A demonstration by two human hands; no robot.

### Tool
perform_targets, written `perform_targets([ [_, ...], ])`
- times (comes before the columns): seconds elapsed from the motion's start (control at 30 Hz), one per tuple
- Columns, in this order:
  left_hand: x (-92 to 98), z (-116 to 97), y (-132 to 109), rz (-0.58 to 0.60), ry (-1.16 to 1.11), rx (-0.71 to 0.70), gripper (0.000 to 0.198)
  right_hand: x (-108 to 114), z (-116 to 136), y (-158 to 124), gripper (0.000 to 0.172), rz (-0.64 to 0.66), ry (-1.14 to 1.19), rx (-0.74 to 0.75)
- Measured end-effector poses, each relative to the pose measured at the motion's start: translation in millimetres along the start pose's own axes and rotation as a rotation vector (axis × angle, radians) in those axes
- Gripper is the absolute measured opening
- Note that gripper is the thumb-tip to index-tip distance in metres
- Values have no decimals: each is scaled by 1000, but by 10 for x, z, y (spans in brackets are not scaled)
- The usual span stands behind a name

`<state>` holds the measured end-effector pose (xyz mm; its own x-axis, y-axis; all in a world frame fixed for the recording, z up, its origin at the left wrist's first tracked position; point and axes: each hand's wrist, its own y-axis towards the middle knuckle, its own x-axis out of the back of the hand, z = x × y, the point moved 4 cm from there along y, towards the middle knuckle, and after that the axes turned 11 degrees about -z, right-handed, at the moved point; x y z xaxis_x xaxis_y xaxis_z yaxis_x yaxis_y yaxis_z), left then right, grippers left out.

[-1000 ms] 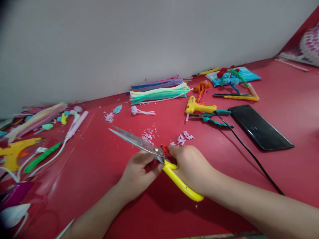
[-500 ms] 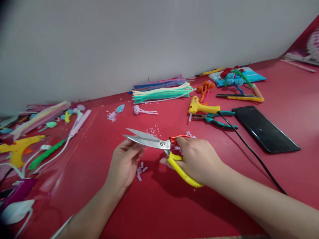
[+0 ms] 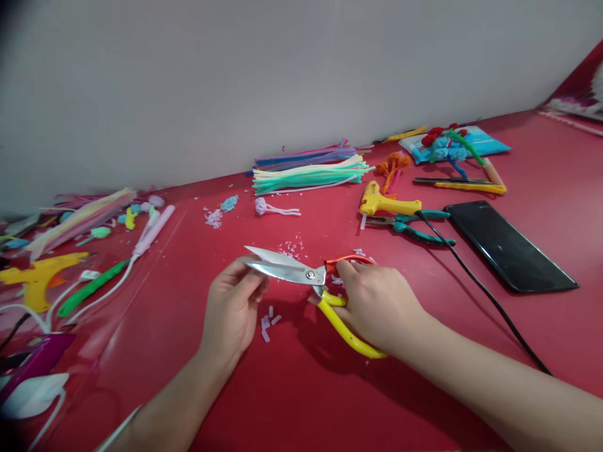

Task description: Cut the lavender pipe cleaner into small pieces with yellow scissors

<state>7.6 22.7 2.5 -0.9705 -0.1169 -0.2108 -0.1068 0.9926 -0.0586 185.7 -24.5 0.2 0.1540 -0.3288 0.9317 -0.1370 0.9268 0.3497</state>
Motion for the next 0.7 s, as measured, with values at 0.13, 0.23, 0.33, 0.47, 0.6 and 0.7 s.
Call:
perform_targets([
  [0.13,-1,-8,3,16,7,-18,3,6,-6,8,33,13,-2,-15],
  [0.23,-9,-23,13,28,-16,-18,3,-3,2,10,33,33,31,-17],
  [0.33,-16,-35,19,33,-41,-20,3,-15,9,5,33,50,57,-13],
  [0.47,-12,-26,17,26,-57,-6,3,-23,2,-3,32,48,61,1],
  [0.6,-4,-7,14,12,-75,24,2,-33,-1,-2,32,43,53,24],
  [0.7,-6,-2,13,8,-93,44,2,-41,1,0,32,40,62,25],
])
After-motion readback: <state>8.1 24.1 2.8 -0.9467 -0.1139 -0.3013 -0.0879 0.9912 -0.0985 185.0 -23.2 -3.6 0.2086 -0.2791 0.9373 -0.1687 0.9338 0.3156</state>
